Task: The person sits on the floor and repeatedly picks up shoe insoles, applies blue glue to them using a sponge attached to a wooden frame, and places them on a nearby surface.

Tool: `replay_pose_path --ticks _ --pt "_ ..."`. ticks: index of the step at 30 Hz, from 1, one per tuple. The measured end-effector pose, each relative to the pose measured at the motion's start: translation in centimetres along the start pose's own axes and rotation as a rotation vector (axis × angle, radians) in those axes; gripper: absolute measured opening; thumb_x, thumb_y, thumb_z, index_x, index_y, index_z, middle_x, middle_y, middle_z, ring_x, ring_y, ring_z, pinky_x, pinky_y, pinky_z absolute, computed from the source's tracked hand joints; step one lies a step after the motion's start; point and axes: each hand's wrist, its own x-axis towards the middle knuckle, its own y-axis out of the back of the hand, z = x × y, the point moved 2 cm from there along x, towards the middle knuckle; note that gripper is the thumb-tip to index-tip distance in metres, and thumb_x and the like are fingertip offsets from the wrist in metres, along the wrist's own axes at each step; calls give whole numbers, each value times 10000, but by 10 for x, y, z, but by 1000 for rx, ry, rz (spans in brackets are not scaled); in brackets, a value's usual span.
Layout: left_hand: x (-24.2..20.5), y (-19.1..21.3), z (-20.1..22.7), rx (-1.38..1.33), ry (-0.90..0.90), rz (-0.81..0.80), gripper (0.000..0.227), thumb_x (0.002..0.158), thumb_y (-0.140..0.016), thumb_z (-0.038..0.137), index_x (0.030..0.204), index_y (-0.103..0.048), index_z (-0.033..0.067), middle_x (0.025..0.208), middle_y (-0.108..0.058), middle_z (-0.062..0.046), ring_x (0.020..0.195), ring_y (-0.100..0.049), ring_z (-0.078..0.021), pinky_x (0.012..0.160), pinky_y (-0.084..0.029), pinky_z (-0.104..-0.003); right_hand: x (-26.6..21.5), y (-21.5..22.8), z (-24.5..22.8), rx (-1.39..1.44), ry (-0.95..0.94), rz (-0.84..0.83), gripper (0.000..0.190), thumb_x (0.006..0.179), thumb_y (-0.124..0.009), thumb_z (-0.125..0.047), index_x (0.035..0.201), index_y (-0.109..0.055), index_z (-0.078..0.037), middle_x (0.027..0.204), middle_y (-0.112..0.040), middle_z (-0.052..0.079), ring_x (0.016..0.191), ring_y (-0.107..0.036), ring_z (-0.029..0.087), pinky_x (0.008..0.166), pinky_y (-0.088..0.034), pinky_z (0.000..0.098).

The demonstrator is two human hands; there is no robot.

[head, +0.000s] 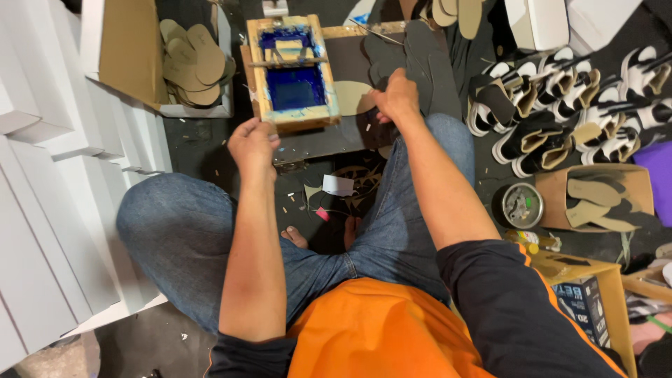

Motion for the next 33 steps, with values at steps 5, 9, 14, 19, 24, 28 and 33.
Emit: replay_pose_path --ticks 5,9,14,19,24,28,33 --pt "25 3 -37 479 -104 133 319 732 -729 292 1016 -797 165 1005 -798 -12 940 -744 -204 849 -542 -341 4 -11 -37 -114 665 440 190 903 -714 -161 1064 -645 -87 923 -701 118 830 -677 378 673 -504 529" --pt "39 3 -61 621 -139 130 246 754 -717 294 960 -783 175 993 -790 -57 973 -729 -296 891 -533 -391 -9 -52 -95 -350 1027 174 374 920 -691 -107 1281 -617 -46 1259 -592 154 1109 -584 386 884 -442 564" --pt "44 4 -69 599 -133 153 300 791 -790 264 1073 -783 162 1077 -764 -92 1127 -693 -314 968 -557 -425 29 -106 -118 -563 1081 174 654 769 -871 -208 1348 -571 -152 1299 -560 48 1103 -665 311 997 -423 439" --pt "39 2 -67 574 -57 131 320 796 -787 264 1098 -772 161 1101 -762 -83 1162 -679 -308 979 -548 -402 49 -107 -131 -527 1432 484 206 779 -636 -95 978 -642 -41 869 -557 125 625 -639 374 645 -496 474" --pt "49 -1 -77 522 -40 147 323 791 -801 243 1097 -770 143 1108 -757 -100 1172 -673 -316 983 -545 -406 30 -89 -124 -477 1469 189 90 824 -578 -69 873 -635 -119 858 -556 48 660 -631 352 636 -506 398" --pt "42 0 -70 482 -29 154 335 782 -810 236 1100 -768 138 1115 -755 -105 1178 -670 -319 992 -542 -412 9 -65 -123 -429 1527 -50 188 823 -600 6 921 -680 -133 919 -624 51 827 -658 369 727 -534 406" --pt "40 2 -70 465 -28 139 339 786 -812 228 1105 -767 121 1122 -748 -125 1181 -664 -337 997 -533 -415 5 -77 -118 -387 1636 5 218 959 -572 -88 1032 -702 -246 1043 -678 -61 1067 -645 209 1008 -394 368"
